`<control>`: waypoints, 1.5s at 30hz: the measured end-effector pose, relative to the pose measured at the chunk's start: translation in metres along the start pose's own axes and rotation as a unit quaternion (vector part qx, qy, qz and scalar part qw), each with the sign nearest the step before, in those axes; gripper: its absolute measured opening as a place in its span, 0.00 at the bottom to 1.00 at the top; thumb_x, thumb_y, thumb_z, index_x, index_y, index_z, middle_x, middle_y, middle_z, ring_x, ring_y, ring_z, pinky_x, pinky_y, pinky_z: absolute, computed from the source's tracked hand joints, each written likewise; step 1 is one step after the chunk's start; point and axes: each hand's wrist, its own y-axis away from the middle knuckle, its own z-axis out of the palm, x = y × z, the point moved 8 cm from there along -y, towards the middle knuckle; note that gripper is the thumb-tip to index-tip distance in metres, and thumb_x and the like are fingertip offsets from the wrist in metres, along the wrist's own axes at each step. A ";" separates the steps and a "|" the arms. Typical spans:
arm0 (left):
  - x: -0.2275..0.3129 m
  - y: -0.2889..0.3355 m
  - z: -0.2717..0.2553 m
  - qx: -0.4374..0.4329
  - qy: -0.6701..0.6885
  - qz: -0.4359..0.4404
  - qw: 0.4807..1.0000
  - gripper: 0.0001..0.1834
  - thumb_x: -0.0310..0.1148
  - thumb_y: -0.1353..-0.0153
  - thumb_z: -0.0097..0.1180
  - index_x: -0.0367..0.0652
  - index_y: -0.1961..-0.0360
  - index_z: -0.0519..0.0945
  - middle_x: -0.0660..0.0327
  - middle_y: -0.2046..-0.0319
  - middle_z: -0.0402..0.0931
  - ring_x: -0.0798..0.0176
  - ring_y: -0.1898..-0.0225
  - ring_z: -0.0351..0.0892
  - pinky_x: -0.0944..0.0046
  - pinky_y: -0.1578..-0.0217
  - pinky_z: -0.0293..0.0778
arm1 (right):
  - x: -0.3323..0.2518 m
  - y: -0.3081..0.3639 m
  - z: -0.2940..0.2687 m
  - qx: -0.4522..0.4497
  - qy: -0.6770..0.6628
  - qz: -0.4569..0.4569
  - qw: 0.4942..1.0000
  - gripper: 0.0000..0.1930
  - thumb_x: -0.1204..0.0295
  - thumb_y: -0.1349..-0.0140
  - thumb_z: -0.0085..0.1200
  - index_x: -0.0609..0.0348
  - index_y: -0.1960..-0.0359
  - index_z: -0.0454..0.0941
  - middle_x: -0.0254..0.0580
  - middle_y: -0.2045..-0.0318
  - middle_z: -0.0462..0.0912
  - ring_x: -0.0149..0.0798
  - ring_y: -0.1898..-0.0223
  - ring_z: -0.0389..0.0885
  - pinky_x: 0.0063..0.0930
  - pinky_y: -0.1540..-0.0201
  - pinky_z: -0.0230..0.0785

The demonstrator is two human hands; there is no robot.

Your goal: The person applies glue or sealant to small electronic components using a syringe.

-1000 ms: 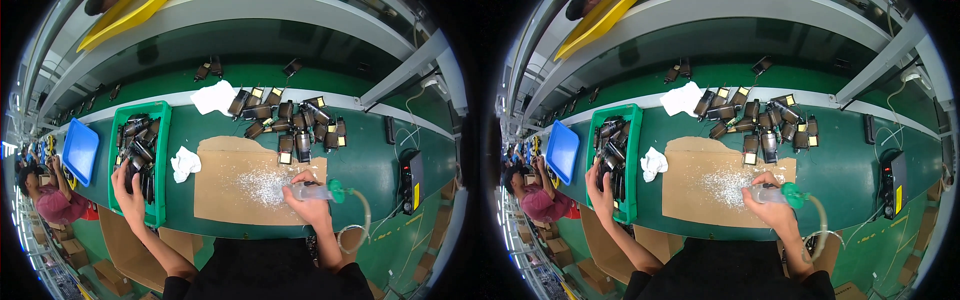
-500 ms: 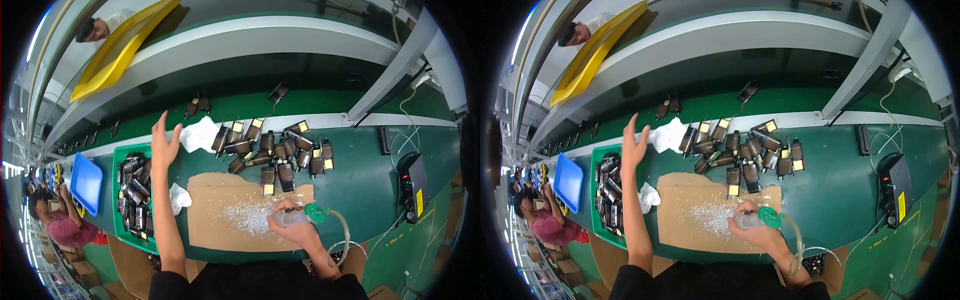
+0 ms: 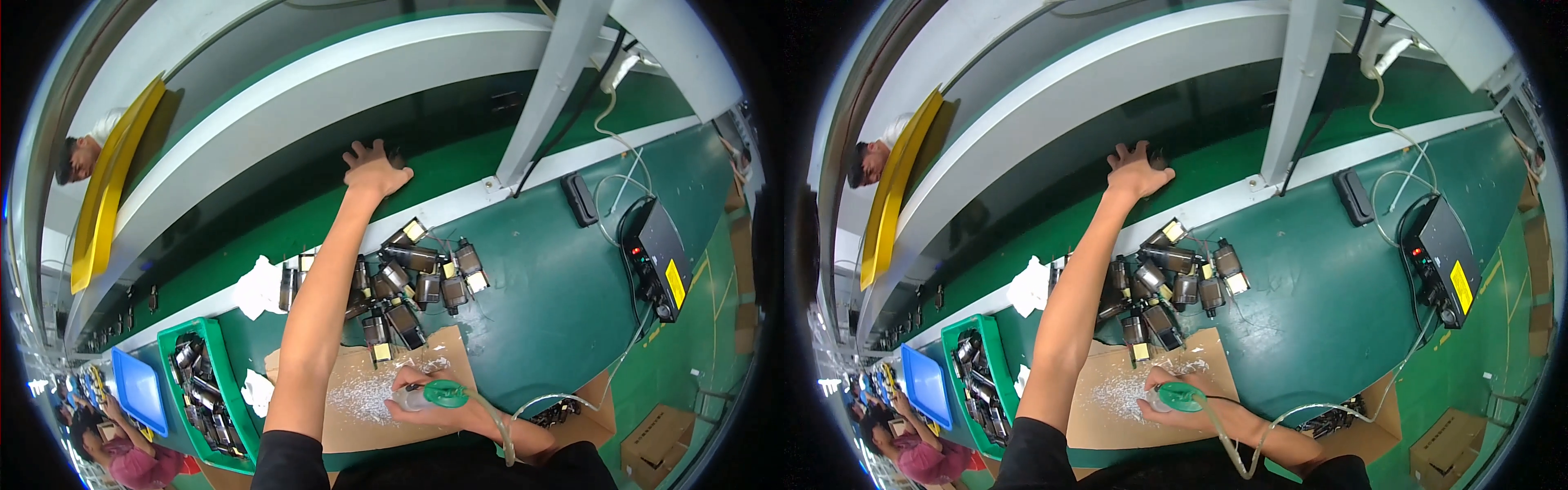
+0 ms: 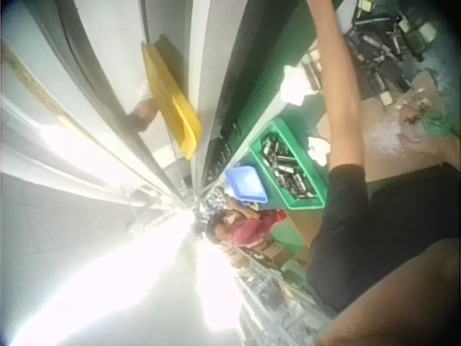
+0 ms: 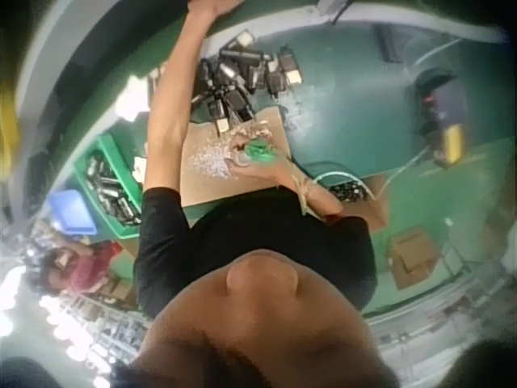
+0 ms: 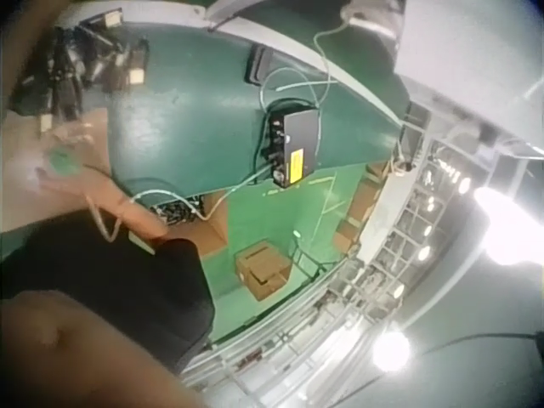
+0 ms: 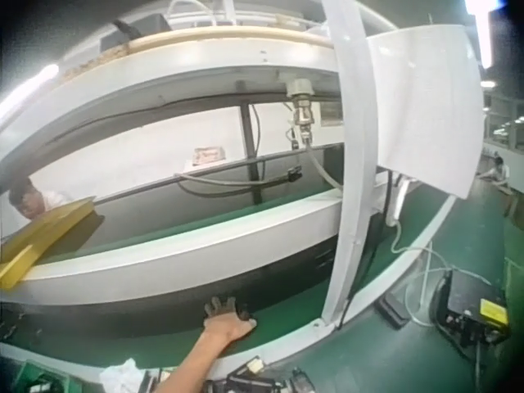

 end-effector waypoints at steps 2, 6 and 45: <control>0.022 -0.005 0.000 -0.021 -0.006 0.015 1.000 0.42 0.53 0.55 0.60 0.48 0.39 0.64 0.44 0.39 0.57 0.37 0.38 0.58 0.43 0.45 0.66 | 0.014 0.003 0.006 0.006 -0.012 -0.012 1.000 0.15 0.61 0.43 0.58 0.55 0.63 0.66 0.41 0.77 0.76 0.48 0.74 0.79 0.35 0.68 0.70; 0.004 -0.023 -0.007 0.012 0.045 0.047 0.998 0.33 0.40 0.55 0.59 0.50 0.43 0.69 0.49 0.44 0.67 0.45 0.45 0.70 0.50 0.46 0.70 | 0.008 0.006 0.009 -0.032 -0.017 -0.022 0.999 0.15 0.61 0.41 0.55 0.55 0.63 0.65 0.44 0.77 0.77 0.53 0.74 0.78 0.38 0.70 0.69; 0.023 0.332 -0.025 -0.090 0.466 0.147 0.868 0.18 0.20 0.45 0.58 0.37 0.52 0.70 0.55 0.65 0.79 0.66 0.64 0.80 0.68 0.61 0.73 | 0.001 0.081 -0.010 -0.169 -0.022 0.101 0.980 0.16 0.59 0.39 0.56 0.60 0.63 0.71 0.45 0.71 0.77 0.41 0.70 0.76 0.36 0.68 0.68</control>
